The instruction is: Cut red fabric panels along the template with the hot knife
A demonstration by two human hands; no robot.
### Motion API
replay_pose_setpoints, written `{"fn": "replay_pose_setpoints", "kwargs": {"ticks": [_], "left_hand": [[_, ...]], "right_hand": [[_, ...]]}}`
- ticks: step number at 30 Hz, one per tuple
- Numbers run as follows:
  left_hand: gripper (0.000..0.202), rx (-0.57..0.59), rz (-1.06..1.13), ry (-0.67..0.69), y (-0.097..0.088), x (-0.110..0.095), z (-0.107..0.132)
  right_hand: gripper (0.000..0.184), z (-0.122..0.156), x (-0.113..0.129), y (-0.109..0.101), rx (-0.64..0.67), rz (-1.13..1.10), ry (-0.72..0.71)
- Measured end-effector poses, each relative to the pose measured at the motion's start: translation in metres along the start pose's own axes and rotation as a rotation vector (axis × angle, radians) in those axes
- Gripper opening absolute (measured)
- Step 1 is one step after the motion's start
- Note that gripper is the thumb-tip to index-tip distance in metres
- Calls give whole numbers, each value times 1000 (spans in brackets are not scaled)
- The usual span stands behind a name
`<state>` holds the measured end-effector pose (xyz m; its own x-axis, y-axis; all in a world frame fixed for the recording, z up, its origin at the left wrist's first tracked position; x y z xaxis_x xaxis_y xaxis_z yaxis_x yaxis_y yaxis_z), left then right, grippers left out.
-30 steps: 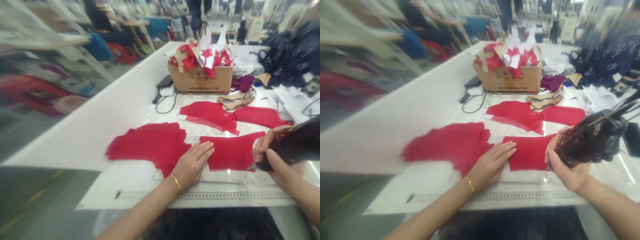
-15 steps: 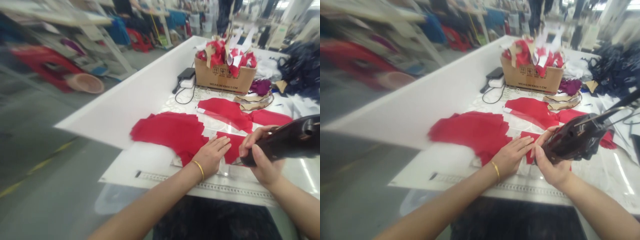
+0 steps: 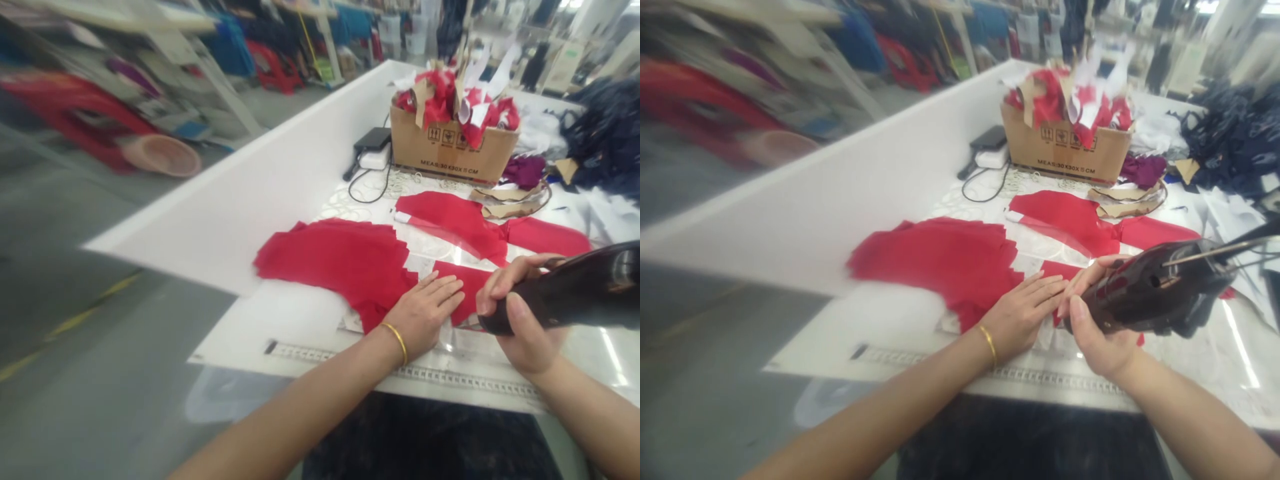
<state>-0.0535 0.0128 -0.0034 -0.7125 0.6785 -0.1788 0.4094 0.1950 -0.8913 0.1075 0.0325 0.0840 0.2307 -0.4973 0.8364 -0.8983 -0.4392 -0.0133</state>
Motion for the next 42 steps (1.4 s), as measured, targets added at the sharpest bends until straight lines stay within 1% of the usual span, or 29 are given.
{"fn": "replay_pose_setpoints", "kwargs": {"ticks": [5, 9, 10, 15, 20, 23, 25, 28, 31, 33, 36, 38, 40, 42], "left_hand": [[48, 11, 5, -6, -2, -1, 1], [49, 20, 2, 2, -3, -2, 0], [49, 17, -2, 2, -4, -3, 0], [54, -16, -51, 11, -6, -3, -1], [53, -24, -84, -4, -7, -4, -1], [54, -6, -79, -12, -7, -4, 0], [54, 9, -67, -14, -6, -3, 0], [55, 25, -48, -22, -4, -3, 1], [55, 18, -45, -19, -4, -3, 1], [55, 8, -52, -18, -4, -3, 1], [57, 5, -56, -24, -4, -2, 2], [55, 2, -51, -22, -4, -2, 2], [54, -2, -48, -17, -3, -2, 1], [53, -12, -54, -15, -3, -3, 1]], "right_hand": [[23, 2, -5, 0, -18, -57, -37], [12, 2, -8, 1, -1, -41, -70], [12, 3, -8, 1, -1, -30, -74], [25, 4, -2, -5, -26, -77, -50], [25, 5, 2, -16, -27, -50, -74], [20, 6, 0, -20, -17, -10, -71], [19, 6, -2, -22, -18, 7, -66], [24, 7, -3, -21, -21, 8, -63], [26, 8, -4, -21, -35, -8, -67], [23, 9, -2, -21, -40, -7, -63], [15, 9, 2, -23, -31, 15, -50], [16, 9, 6, -26, -71, 12, -51], [24, 10, 8, -30, -136, -13, -50], [27, 10, 8, -34, -186, -36, -44]]}}
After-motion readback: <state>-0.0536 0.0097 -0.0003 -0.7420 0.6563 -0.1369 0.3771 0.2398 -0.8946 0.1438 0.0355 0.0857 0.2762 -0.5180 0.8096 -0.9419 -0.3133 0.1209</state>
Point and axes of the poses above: each hand's wrist, its own z-axis away from the middle knuckle, its own y-axis out of the palm, x = y × z, the point moved 1 cm from there along -z, towards the middle knuckle, and after that the axes turned 8 degrees about x, right-handed, at the moved point
